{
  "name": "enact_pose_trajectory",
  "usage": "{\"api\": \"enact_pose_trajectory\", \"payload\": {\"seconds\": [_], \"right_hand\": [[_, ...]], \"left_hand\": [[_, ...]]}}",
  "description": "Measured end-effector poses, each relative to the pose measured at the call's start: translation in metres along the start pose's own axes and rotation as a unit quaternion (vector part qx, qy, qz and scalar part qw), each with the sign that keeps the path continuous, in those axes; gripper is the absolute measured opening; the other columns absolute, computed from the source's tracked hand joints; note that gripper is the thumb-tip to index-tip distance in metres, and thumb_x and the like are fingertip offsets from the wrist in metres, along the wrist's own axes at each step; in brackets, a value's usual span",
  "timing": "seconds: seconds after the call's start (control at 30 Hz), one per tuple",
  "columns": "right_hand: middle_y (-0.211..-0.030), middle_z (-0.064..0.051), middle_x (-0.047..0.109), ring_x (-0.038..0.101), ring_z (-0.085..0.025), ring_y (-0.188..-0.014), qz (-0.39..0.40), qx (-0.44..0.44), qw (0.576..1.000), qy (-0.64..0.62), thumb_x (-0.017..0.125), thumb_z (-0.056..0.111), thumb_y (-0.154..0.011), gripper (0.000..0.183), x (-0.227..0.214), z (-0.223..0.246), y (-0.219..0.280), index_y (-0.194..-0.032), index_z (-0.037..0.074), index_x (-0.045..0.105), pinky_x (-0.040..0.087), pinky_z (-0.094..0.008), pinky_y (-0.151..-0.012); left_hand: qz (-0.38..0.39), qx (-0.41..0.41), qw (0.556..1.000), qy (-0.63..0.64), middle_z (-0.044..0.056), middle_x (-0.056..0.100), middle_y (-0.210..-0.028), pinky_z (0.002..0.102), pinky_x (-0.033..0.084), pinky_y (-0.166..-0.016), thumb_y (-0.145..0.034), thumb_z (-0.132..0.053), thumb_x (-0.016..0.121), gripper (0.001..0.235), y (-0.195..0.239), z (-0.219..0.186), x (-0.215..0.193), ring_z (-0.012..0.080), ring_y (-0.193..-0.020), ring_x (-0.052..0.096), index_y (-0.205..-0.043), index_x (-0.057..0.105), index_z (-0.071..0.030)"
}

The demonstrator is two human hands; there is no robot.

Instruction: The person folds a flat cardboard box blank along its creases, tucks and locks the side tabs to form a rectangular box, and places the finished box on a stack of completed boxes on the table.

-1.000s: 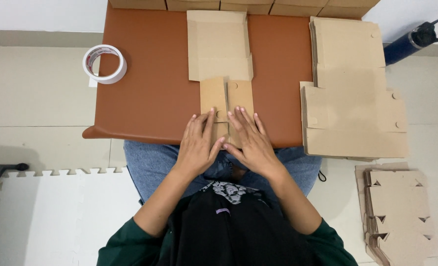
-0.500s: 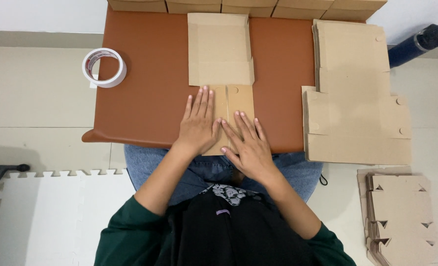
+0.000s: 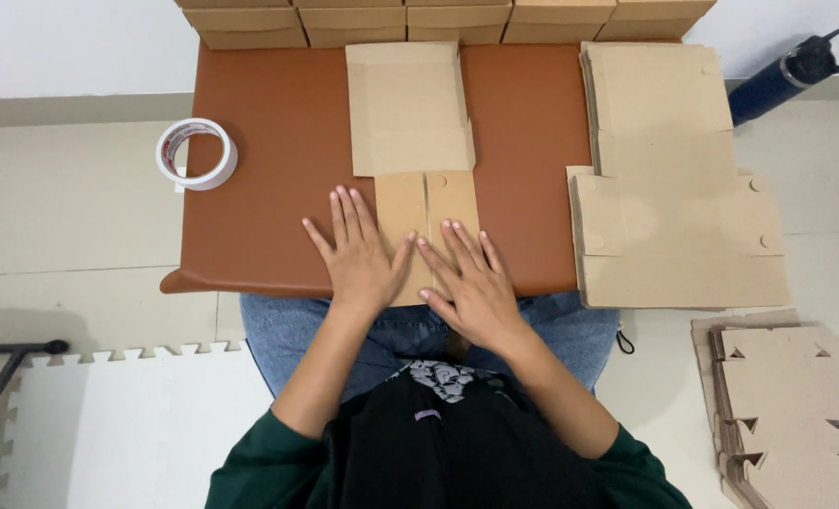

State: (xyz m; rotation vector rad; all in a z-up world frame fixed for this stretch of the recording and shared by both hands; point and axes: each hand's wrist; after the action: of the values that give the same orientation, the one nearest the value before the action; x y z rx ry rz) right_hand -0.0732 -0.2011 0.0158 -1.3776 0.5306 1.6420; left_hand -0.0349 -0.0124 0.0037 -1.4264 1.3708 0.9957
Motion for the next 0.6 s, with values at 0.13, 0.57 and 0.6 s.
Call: {"api": "enact_pose_trajectory", "payload": {"seconds": [0.13, 0.57, 0.6], "right_hand": [[-0.160, -0.021, 0.033, 0.024, -0.034, -0.153, -0.005, -0.007, 1.000, 0.021, 0.048, 0.054, -0.101, 0.066, 0.004, -0.002, 0.001, -0.158, 0.023, 0.037, 0.012, -0.054, -0.122], [-0.158, -0.023, 0.035, 0.023, -0.036, -0.153, -0.007, -0.004, 1.000, -0.013, 0.048, 0.052, -0.101, 0.064, 0.001, -0.002, 0.000, -0.157, 0.021, 0.039, 0.011, -0.055, -0.122], [-0.158, -0.024, 0.035, 0.022, -0.036, -0.153, -0.004, -0.004, 1.000, -0.019, 0.048, 0.052, -0.102, 0.065, 0.001, -0.002, 0.000, -0.158, 0.021, 0.038, 0.010, -0.056, -0.122]], "left_hand": [[0.003, -0.006, 0.995, 0.098, 0.033, 0.017, -0.164, 0.073, -0.012, -0.112, -0.091, -0.062, 0.061, 0.113, -0.027, 0.004, -0.021, 0.0416, -0.155, 0.010, -0.158, 0.006, 0.010], [0.044, 0.092, 0.994, 0.036, 0.021, 0.028, -0.164, 0.062, -0.002, -0.121, -0.102, -0.051, 0.044, 0.080, -0.046, 0.000, -0.010, 0.0309, -0.154, 0.023, -0.160, 0.021, -0.001], [0.061, 0.085, 0.994, 0.009, 0.020, 0.024, -0.166, 0.062, -0.006, -0.121, -0.104, -0.053, 0.035, 0.078, -0.050, -0.001, -0.009, 0.0292, -0.155, 0.019, -0.160, 0.022, -0.001]]}}
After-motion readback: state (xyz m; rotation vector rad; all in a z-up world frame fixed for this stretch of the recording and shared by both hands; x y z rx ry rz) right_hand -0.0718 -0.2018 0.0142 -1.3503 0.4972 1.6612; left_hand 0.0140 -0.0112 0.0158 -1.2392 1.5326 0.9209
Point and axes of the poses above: each hand's wrist, its own y-axis away from the middle knuckle, its own x-axis out of the palm, z = x × y
